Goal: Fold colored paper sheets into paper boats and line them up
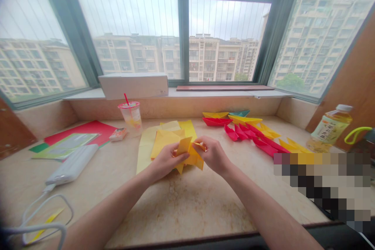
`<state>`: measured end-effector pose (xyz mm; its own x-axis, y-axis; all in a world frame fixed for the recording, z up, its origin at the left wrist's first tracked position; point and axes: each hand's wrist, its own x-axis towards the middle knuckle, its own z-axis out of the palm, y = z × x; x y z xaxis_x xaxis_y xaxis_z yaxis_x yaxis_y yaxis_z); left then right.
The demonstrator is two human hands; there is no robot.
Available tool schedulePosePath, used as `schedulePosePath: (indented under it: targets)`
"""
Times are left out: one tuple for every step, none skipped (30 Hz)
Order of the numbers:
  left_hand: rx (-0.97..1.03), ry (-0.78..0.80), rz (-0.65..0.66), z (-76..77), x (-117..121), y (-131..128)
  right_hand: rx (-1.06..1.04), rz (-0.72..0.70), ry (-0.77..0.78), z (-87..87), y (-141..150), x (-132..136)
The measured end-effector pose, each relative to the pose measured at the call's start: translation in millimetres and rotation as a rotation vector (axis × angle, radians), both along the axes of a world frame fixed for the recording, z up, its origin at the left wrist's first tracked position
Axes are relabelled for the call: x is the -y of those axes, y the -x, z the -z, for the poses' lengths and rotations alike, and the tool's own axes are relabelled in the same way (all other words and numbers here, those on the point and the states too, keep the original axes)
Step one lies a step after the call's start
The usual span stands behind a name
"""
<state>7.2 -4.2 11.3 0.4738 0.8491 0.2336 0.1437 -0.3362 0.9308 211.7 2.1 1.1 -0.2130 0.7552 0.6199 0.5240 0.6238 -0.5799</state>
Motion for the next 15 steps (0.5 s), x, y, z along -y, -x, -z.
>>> schedulePosePath:
  targets:
    - [-0.014, -0.007, 0.005, 0.8, 0, 0, -0.011, 0.009, 0.002, 1.1, 1, 0]
    - [-0.03, -0.015, 0.009, 1.4, 1, 0, -0.023, 0.011, 0.004, 2.4, 2, 0]
    - [-0.051, -0.024, 0.012, 1.7, 1, 0, -0.032, 0.007, 0.01, 3.7, 4, 1]
    - [-0.075, -0.034, 0.011, 1.7, 1, 0, -0.04, -0.001, 0.02, 4.9, 5, 1]
    - [-0.098, -0.043, 0.004, 1.4, 2, 0, -0.052, -0.009, 0.034, 5.8, 7, 2]
    - [-0.116, -0.051, -0.01, 1.0, 2, 0, -0.069, -0.018, 0.055, 6.5, 9, 3]
    - [-0.127, -0.055, -0.03, 0.4, 2, 0, -0.095, -0.028, 0.081, 6.9, 11, 3]
    - [-0.128, -0.058, -0.053, -0.2, 3, -1, -0.129, -0.039, 0.111, 6.9, 13, 4]
    - [-0.119, -0.058, -0.076, -0.8, 3, -1, -0.168, -0.054, 0.143, 6.7, 14, 5]
    - [-0.102, -0.056, -0.1, -1.3, 3, -1, -0.211, -0.071, 0.181, 6.3, 15, 5]
    - [-0.079, -0.051, -0.118, -1.7, 3, -1, -0.255, -0.09, 0.226, 5.7, 16, 4]
    - [-0.052, -0.042, -0.134, -2.0, 3, -1, -0.299, -0.112, 0.278, 5.2, 16, 4]
    - [-0.021, -0.032, -0.151, -2.1, 2, -2, -0.342, -0.136, 0.336, 4.6, 16, 2]
    - [0.01, -0.018, -0.17, -2.0, 2, -2, -0.381, -0.167, 0.396, 3.9, 16, 1]
    - [0.04, -0.004, -0.188, -1.8, 1, -2, -0.413, -0.205, 0.453, 3.1, 15, 0]
